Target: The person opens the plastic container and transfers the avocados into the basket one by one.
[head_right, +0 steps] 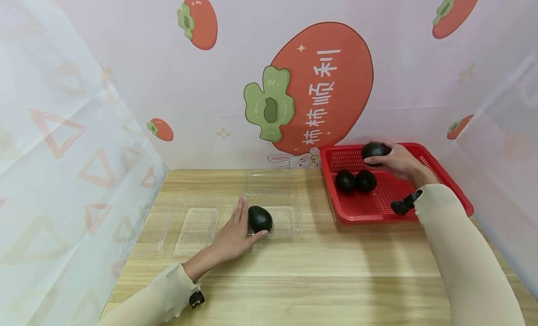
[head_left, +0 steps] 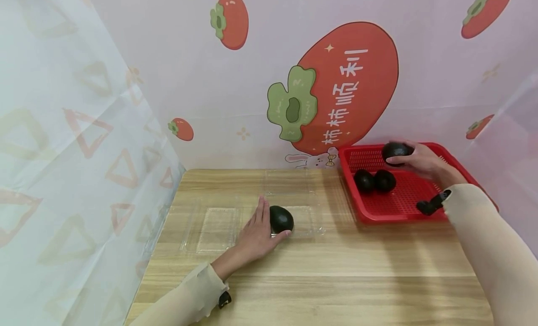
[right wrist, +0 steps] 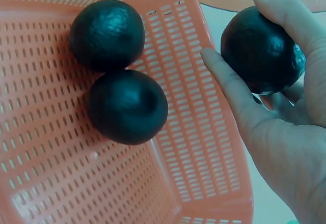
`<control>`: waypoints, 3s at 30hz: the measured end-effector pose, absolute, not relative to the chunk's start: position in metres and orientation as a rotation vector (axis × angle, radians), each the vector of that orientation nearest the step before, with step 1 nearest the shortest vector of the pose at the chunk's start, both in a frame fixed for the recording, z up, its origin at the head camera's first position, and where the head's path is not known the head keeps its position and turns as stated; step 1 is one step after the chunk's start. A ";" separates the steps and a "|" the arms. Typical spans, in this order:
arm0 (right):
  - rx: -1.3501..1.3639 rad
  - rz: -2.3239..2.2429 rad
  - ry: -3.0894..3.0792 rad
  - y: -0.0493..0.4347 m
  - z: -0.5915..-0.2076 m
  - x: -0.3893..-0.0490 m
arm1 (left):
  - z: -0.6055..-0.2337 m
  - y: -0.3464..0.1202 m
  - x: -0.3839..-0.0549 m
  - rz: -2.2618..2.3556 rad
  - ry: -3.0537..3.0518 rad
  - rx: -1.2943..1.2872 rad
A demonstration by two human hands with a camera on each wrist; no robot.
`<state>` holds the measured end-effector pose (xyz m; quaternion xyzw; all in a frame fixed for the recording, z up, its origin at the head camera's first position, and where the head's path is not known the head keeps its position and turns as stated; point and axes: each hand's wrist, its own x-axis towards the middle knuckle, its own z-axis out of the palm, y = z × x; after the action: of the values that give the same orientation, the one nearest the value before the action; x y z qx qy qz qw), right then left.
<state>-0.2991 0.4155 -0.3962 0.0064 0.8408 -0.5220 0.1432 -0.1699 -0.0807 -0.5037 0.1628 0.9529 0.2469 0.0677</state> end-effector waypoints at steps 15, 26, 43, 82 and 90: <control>-0.006 -1.468 2.431 0.440 -0.404 -0.298 | -0.501 -0.080 -0.169 0.755 2.858 0.481; -0.019 -1.429 2.439 0.452 -0.406 -0.298 | -0.501 -0.080 -0.169 0.747 2.869 0.489; 0.010 -1.415 2.391 0.469 -0.421 -0.296 | -0.504 -0.080 -0.169 0.731 2.881 0.496; -0.046 -1.180 2.429 0.472 -0.439 -0.301 | -0.502 -0.079 -0.169 0.753 2.866 0.475; -0.065 -1.145 2.411 0.472 -0.440 -0.303 | -0.502 -0.079 -0.169 0.763 2.863 0.480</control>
<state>-0.3026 0.4718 -0.4399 -0.0235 0.8780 -0.4171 0.2336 -0.1685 -0.0787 -0.5021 0.1594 0.9515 0.2537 0.0698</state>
